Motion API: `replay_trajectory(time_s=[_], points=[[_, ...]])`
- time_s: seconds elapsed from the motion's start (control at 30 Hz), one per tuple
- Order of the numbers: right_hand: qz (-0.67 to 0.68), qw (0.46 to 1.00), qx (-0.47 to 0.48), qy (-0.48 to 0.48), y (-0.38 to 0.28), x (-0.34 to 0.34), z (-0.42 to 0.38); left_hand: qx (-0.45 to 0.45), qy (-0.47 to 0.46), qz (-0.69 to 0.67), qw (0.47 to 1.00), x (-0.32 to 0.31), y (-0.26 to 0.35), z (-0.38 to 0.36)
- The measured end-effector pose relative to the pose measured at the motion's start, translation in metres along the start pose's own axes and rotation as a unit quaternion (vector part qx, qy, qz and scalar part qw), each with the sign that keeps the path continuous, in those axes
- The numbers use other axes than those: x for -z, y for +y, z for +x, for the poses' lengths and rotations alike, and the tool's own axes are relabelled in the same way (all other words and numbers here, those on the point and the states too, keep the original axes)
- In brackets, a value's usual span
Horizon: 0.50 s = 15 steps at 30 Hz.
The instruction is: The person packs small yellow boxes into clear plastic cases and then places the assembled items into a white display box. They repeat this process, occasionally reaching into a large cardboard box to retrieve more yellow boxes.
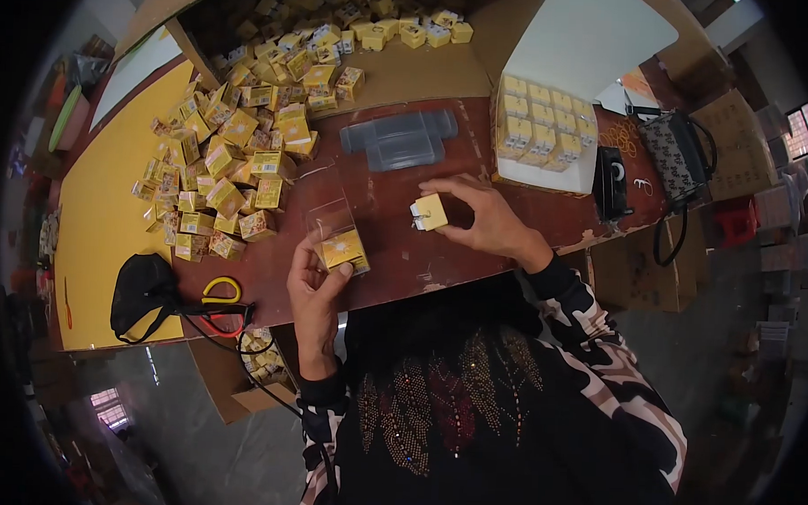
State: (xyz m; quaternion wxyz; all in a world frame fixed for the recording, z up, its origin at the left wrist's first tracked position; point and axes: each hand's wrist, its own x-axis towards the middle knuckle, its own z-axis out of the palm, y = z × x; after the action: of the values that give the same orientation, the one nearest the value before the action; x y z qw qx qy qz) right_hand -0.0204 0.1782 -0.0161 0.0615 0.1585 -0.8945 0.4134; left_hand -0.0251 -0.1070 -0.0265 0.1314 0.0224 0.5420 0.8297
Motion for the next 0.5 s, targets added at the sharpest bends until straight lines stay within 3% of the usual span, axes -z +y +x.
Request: replay_trajectory(time_s=[0.13,0.37,0.47,0.5], points=[[0.101,0.995,-0.010,-0.008,-0.006,0.014,0.003,0.010,-0.010,0.045,0.999,-0.002,-0.001,-0.002],[0.145,0.987,-0.037,-0.052,-0.024,0.040,0.007,0.019,-0.031,0.093,0.995,-0.005,-0.001,-0.005],[0.032,0.998,-0.050,-0.027,-0.015,0.030,-0.001,0.006,-0.028,0.104,0.994,0.001,-0.004,-0.004],[-0.063,0.997,-0.028,-0.019,-0.009,0.023,-0.007,0.007,-0.030,0.104,0.994,0.001,-0.003,-0.004]])
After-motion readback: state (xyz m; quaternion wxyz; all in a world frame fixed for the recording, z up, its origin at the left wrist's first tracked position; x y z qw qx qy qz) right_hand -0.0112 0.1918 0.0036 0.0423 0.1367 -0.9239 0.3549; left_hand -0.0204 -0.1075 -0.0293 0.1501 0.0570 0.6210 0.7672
